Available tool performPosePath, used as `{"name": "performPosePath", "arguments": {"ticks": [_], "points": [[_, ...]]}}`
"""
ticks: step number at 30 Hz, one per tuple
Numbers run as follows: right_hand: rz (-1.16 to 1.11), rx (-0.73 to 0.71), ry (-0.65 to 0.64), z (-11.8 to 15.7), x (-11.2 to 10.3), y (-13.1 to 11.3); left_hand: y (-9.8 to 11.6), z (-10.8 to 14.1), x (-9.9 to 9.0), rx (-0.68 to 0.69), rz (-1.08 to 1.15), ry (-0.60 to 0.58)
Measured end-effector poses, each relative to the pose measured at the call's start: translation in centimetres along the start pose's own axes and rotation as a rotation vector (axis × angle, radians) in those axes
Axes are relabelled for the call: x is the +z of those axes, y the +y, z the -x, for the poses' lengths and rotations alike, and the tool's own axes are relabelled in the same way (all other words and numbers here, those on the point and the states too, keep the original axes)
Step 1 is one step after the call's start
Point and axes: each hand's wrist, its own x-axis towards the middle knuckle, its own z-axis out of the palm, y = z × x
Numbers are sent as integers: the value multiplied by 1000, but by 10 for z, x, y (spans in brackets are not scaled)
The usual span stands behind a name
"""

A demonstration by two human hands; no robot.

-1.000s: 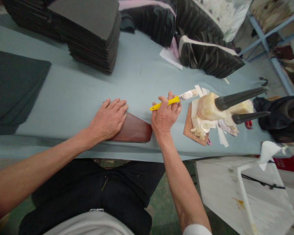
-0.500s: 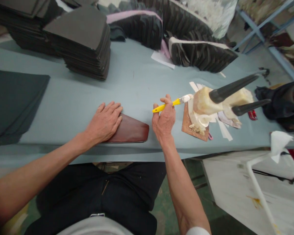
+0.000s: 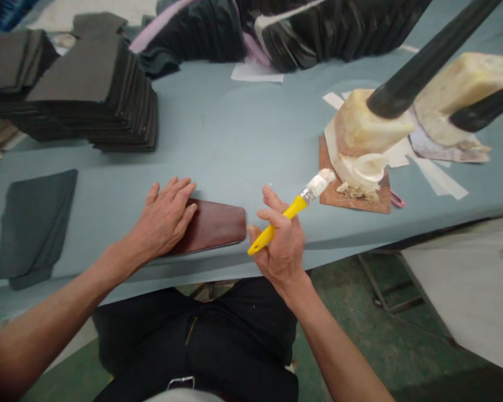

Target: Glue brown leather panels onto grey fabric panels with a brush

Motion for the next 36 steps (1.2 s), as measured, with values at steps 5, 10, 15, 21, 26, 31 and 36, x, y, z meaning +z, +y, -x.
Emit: {"name": "performPosePath", "arguments": {"ticks": [5,10,15,21,26,31,36], "points": [[-96,19,-3,25,-3,-10,23,-20,-4,35,47,-34],[-131,-58,-2,32,10,-22,52,-48,7,83,75,-30],[-117,-55,-29,40,24,-29,69,-60,24,131,37,-47],[-97,-50,-16,49,32,-26,77,-61,27,120,-35,-29],[-71,-61,-23,52,35,-22,82,-71,23,99,-61,-61],[-56,-103,-32,50,33,-20,78,-86,27,95,-40,28],[-25,-156,-60,49,30,-14,68,-95,28,88,-17,58]]}}
